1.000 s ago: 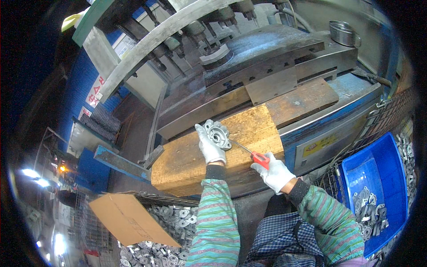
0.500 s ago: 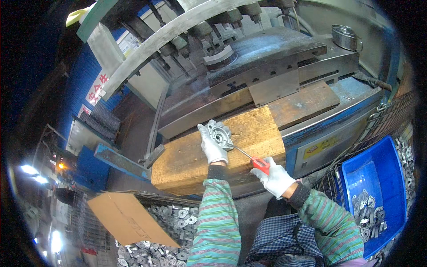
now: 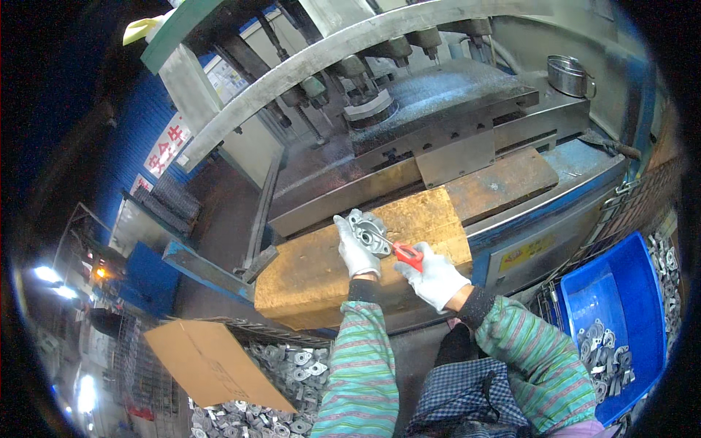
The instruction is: The person deburrs metal parts using a handheld deburring tool on a wooden block, loads them into an industrial drilling machine to process them while applying lubricant with a brush, and places the finished parts into a blue crate.
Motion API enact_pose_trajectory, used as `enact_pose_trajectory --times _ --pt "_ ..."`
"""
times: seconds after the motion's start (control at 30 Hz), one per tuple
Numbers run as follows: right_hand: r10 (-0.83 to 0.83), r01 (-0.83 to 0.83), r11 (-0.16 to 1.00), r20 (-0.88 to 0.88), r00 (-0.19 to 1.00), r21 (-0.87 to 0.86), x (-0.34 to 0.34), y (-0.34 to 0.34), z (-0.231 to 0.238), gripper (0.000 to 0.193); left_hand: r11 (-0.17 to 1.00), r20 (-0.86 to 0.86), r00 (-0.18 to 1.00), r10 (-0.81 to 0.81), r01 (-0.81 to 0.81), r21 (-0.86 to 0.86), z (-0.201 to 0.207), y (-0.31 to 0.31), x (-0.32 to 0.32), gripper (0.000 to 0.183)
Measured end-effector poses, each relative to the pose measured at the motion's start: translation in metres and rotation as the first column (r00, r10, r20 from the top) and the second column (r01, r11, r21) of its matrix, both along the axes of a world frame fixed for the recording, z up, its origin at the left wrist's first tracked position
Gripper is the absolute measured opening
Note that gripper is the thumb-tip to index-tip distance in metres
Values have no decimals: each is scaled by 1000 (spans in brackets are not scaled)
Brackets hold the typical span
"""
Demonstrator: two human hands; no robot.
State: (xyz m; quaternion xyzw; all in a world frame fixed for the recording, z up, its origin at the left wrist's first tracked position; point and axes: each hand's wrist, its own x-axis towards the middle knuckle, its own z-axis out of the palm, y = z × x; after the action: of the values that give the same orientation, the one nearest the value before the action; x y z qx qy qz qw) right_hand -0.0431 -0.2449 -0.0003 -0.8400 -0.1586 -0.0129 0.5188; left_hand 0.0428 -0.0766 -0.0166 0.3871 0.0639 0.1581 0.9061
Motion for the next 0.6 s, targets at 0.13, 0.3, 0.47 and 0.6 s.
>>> enact_pose_trajectory --times 0.13,0.3,0.47,0.6 --pt "19 -19 1000 -13 1000 -13 0 -1 -1 42 999 -21 999 -26 27 21 -1 3 1 45" --pt "-27 26 999 -35 999 -23 10 -3 -1 41 999 -31 998 49 -48 16 3 -4 -3 55" --pt "10 -10 1000 -16 1000 5 5 -9 1 40 991 -121 986 116 -106 86 10 -2 -6 47" --pt "3 -8 999 -94 996 -48 -1 -49 10 37 981 -39 986 -162 165 98 15 2 -11 45"
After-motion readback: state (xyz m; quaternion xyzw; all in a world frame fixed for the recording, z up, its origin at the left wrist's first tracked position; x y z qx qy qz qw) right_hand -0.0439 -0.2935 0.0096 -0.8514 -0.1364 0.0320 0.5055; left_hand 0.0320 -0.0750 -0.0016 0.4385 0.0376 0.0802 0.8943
